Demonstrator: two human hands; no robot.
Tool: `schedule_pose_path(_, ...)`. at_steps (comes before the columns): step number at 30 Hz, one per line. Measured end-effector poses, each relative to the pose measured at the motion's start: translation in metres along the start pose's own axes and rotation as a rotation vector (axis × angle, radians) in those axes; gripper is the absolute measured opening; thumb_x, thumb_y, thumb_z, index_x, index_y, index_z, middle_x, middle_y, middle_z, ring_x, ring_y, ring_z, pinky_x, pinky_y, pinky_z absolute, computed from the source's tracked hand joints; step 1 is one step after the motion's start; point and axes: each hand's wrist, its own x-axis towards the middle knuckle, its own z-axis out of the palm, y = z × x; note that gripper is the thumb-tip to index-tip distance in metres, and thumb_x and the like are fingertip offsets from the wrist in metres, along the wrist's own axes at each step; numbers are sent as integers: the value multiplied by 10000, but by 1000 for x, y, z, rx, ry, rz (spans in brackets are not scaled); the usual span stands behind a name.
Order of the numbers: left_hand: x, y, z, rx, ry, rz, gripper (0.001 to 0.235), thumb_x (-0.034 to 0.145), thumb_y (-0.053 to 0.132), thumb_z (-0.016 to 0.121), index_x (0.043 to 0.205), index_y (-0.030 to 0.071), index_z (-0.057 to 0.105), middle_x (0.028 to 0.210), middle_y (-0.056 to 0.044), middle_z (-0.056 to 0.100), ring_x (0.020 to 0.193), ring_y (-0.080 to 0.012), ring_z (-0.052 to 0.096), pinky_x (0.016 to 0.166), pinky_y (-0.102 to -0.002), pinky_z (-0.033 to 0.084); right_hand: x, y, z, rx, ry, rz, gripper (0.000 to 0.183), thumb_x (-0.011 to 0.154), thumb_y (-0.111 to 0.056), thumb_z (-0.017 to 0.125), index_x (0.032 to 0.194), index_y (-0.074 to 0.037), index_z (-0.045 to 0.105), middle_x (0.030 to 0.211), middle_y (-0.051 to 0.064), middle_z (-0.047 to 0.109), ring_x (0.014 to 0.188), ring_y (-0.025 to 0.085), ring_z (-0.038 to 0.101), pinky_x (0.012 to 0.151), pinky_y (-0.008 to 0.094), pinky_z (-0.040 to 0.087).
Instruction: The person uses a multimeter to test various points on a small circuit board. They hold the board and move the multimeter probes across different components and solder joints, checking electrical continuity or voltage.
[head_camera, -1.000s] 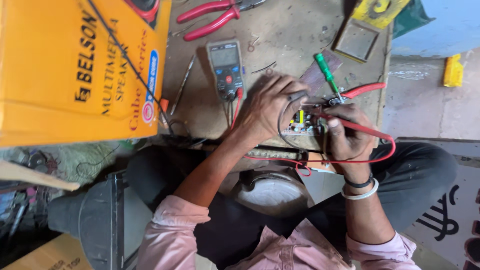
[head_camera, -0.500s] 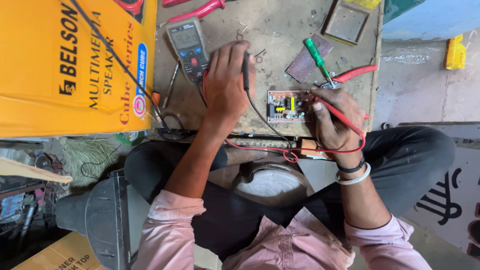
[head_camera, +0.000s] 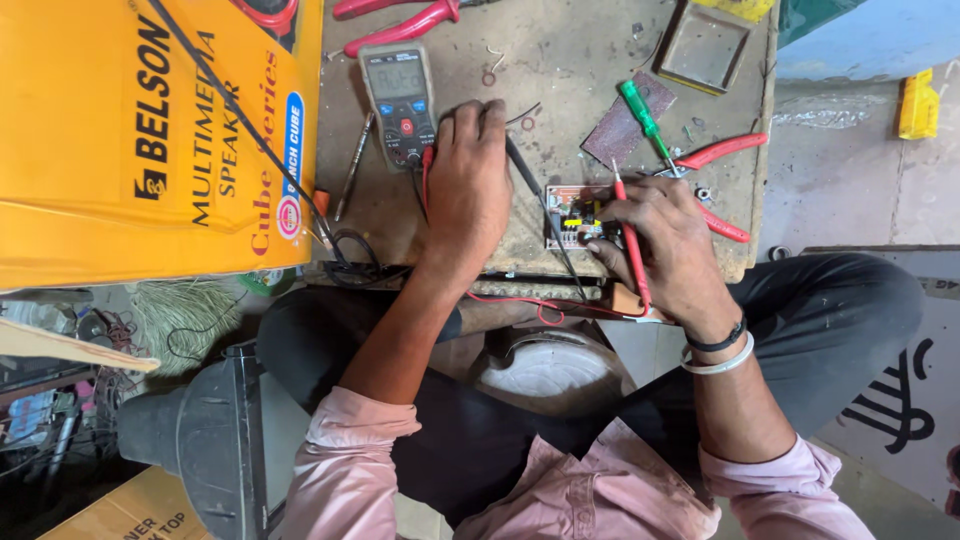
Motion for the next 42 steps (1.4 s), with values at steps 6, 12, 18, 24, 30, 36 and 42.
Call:
schedule_pose_path(6, -2, 9, -11, -536, 150, -124, 239, 1072, 72, 558, 1309, 63, 592, 1182, -150, 624, 1085, -340, 663, 944, -427, 531, -7, 1, 4, -47, 149, 31, 458, 800, -170, 916, 1130, -81, 611, 1157, 111, 642, 1104, 368, 524, 994, 487, 443)
schedule_pose_path(12, 1, 4, -15, -201, 64, -83, 140, 1007, 72, 600, 1139, 24, 605, 1097, -185, 636, 1037, -372, 633, 899, -476, 500, -8, 2, 6, -44, 128, 70, 485, 805, -178, 923, 1153, -91, 597, 1143, 99, 638, 1117, 369, 527, 984, 485, 446)
schedule_pose_path(18, -8, 10, 1, 217, 34, -19, 258, 868, 46, 660, 1118, 6, 609, 1146, -217, 646, 1034, -346, 607, 892, -405, 517, -2, -2, 3, -8, 105, 41, 495, 810, -150, 898, 1181, -72, 580, 1229, 125, 655, 1230, 376, 575, 1052, 494, 469)
schedule_pose_path(24, -9, -1, 9, 158, -30, 4, 324, 824, 33, 650, 1147, 18, 645, 1058, -171, 655, 1052, -339, 617, 847, -400, 540, 1, -5, 4, 35, 91, 39, 505, 784, -106, 891, 1183, -57, 585, 1217, 155, 664, 1146, 375, 628, 980, 463, 515)
schedule_pose_path(30, -10, 0, 17, -357, 93, 21, 218, 828, 25, 738, 1033, 55, 670, 996, -105, 698, 955, -299, 683, 812, -397, 563, -6, -6, 5, 88, 110, 120, 432, 839, -87, 883, 1178, -70, 615, 1245, 136, 704, 1118, 336, 659, 969, 426, 530)
schedule_pose_path(36, -8, 3, 19, -1049, -94, -249, 159, 845, 75, 819, 894, 39, 671, 792, -4, 693, 721, -46, 609, 656, -246, 514, -1, -13, 4, 72, 148, 124, 418, 877, -105, 878, 1189, -28, 611, 1214, 167, 679, 1127, 341, 652, 988, 421, 525)
schedule_pose_path(42, -7, 0, 23, -1148, -159, -307, 152, 838, 71, 806, 878, 42, 662, 778, 26, 681, 721, -24, 601, 641, -232, 517, 3, -15, 5, -33, 50, 135, 422, 882, -120, 853, 1205, -24, 600, 1265, 177, 686, 1151, 377, 648, 1000, 458, 524)
